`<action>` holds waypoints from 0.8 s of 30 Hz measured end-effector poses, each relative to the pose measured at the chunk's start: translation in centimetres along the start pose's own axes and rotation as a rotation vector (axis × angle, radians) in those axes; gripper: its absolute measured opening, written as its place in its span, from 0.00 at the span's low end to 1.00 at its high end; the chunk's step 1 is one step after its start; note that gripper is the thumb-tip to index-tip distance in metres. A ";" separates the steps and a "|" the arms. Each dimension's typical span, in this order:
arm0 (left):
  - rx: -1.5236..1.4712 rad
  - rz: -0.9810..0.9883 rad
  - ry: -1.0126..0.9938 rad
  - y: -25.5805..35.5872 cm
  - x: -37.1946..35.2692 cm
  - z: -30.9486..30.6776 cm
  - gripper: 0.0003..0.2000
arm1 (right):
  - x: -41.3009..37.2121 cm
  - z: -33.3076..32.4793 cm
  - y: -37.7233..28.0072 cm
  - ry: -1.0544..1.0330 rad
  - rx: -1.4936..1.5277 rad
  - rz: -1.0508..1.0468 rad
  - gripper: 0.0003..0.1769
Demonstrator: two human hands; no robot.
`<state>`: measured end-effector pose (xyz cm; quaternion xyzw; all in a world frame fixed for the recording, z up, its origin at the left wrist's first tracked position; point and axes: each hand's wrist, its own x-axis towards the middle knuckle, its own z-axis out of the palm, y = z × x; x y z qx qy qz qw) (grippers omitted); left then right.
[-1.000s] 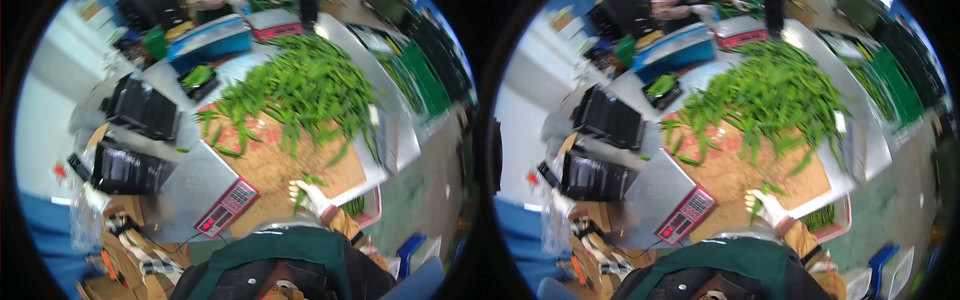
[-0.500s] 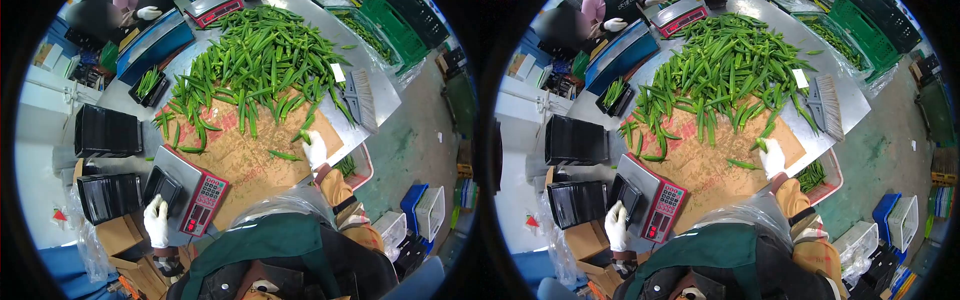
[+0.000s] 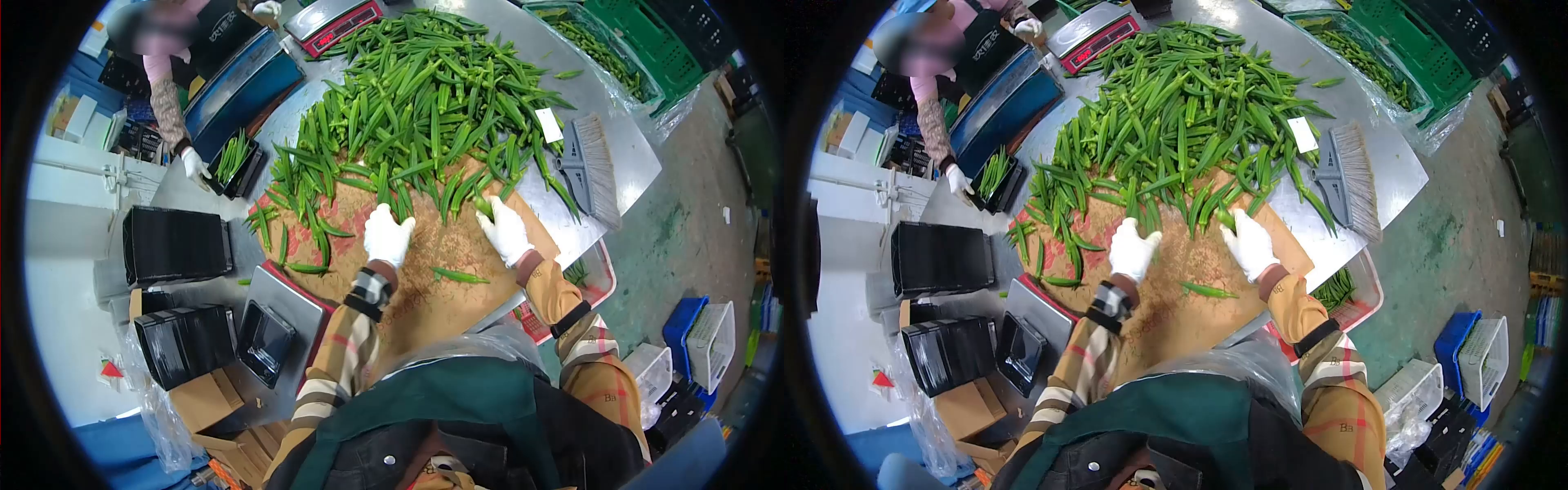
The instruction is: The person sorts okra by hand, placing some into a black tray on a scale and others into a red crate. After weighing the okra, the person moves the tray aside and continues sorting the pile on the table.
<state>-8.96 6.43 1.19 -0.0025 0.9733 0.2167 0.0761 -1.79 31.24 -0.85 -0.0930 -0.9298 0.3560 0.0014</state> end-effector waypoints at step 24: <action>-0.293 0.338 0.265 0.6 14.9 -1.2 0.22 | 15.8 2.3 -5.6 0.037 0.260 -0.125 0.19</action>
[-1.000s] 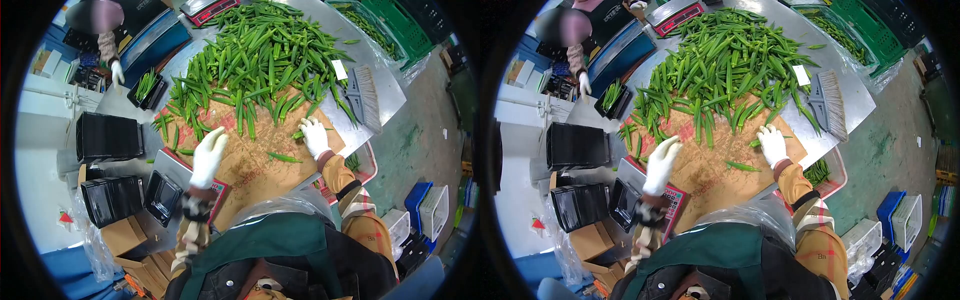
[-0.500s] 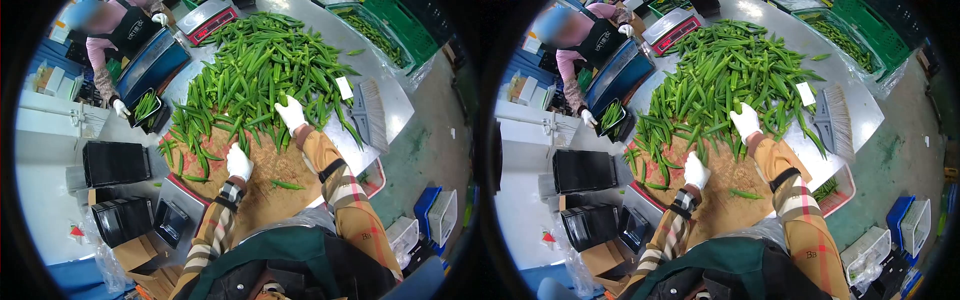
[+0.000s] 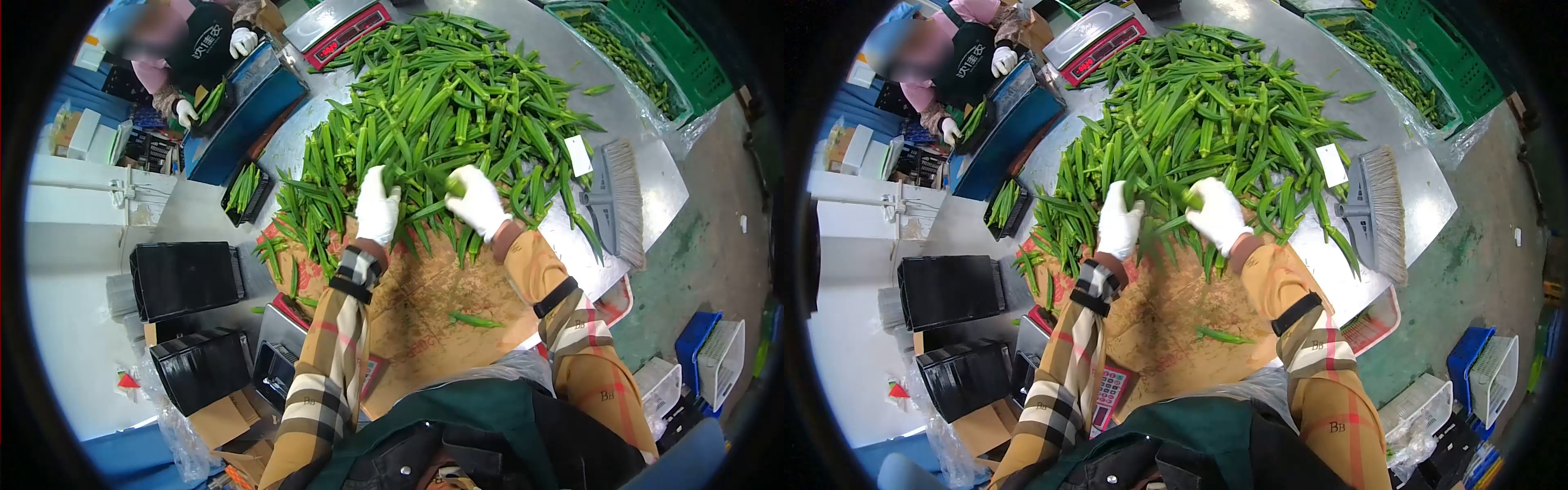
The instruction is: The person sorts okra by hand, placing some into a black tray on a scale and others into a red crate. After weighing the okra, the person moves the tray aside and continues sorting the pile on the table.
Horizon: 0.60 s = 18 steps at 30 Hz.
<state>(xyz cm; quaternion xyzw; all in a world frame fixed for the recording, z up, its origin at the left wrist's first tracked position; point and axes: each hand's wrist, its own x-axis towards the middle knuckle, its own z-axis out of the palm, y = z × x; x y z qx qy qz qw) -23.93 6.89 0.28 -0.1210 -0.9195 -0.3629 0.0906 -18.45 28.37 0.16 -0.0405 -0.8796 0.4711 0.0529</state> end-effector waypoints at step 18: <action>0.223 -0.293 -0.103 0.1 -6.4 -1.0 0.18 | -4.2 -0.2 -2.7 -0.122 -0.148 0.041 0.26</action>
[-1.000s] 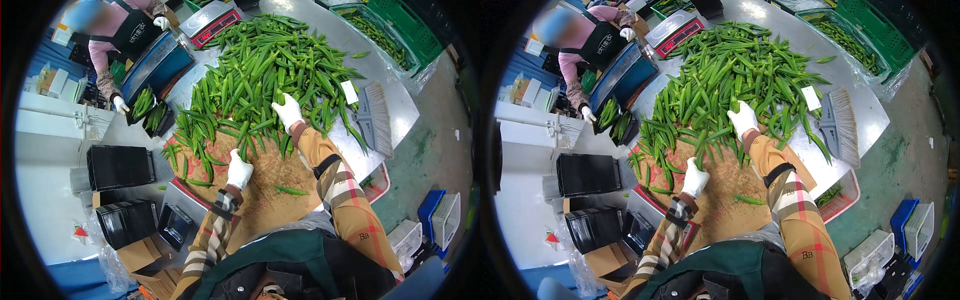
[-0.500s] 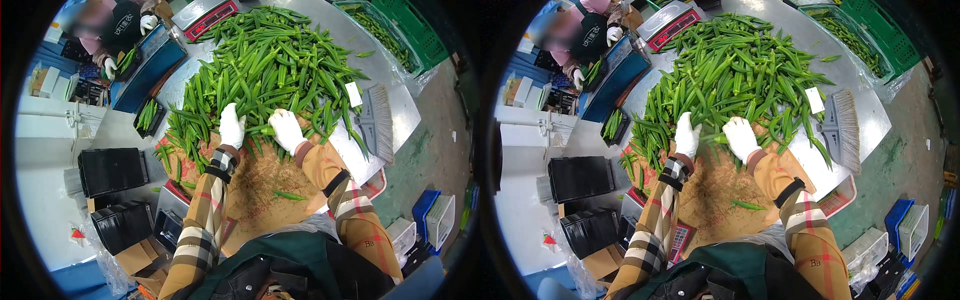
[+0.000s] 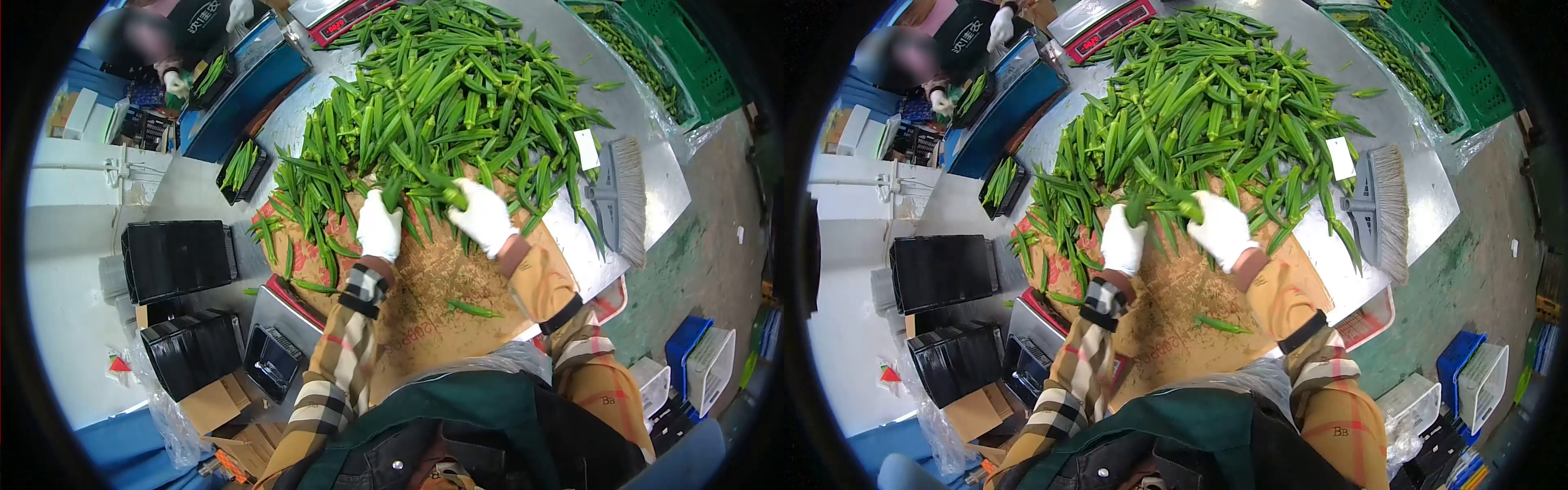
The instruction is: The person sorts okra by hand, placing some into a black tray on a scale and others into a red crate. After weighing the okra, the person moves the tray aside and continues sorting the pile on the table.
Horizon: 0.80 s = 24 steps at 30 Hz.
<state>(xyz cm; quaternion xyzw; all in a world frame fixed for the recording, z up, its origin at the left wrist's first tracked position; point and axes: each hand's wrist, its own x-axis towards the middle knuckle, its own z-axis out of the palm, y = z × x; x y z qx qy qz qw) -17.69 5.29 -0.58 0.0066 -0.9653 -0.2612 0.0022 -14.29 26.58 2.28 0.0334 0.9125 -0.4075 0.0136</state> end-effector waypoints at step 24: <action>-1.114 -0.417 -0.278 2.1 -9.4 -1.1 0.14 | 3.6 4.0 0.8 0.131 -0.359 -0.227 0.14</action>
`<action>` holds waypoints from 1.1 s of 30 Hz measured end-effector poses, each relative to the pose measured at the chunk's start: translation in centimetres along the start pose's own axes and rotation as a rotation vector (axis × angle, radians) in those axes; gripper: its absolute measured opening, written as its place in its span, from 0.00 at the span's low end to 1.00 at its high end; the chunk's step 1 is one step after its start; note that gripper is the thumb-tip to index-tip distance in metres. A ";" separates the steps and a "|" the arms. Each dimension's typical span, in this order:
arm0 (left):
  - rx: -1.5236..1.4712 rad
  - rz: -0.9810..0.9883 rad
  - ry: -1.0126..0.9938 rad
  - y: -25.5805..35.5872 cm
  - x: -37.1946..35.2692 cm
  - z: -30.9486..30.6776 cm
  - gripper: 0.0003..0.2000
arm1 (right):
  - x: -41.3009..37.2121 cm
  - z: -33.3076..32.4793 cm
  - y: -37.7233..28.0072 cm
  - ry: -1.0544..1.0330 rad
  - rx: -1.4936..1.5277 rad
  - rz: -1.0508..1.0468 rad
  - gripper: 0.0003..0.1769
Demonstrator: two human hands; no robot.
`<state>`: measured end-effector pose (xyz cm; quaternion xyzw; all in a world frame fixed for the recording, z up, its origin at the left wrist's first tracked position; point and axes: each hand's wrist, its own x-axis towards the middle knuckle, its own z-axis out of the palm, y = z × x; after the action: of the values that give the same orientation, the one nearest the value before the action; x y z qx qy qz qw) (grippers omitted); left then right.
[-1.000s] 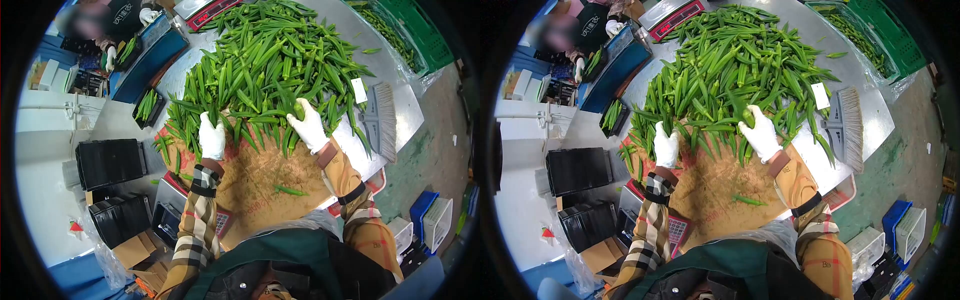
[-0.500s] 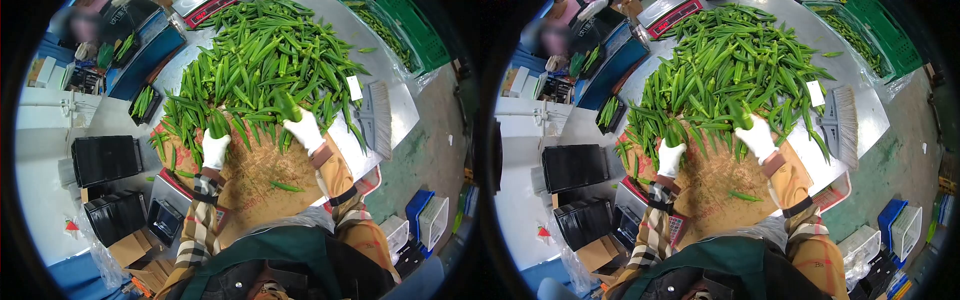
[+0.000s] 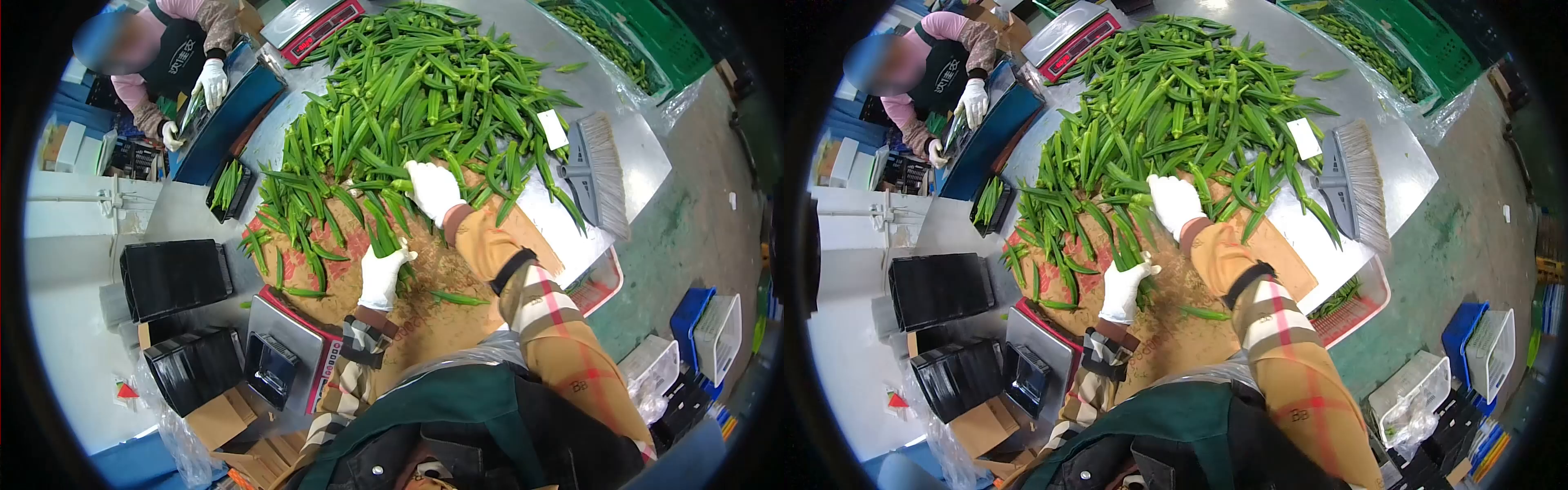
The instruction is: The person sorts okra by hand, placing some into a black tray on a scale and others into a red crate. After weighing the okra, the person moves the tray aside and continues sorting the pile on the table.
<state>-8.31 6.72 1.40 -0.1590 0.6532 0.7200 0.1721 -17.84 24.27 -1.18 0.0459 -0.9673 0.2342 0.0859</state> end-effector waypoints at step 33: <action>-0.477 -0.379 -0.598 3.9 -8.7 0.1 0.31 | -17.6 -13.4 2.8 -0.424 1.388 0.683 0.22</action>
<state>-2.33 6.13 8.87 -0.0960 0.3490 0.8210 0.4415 1.02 33.78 6.02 -0.1661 -0.5574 0.7819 -0.2244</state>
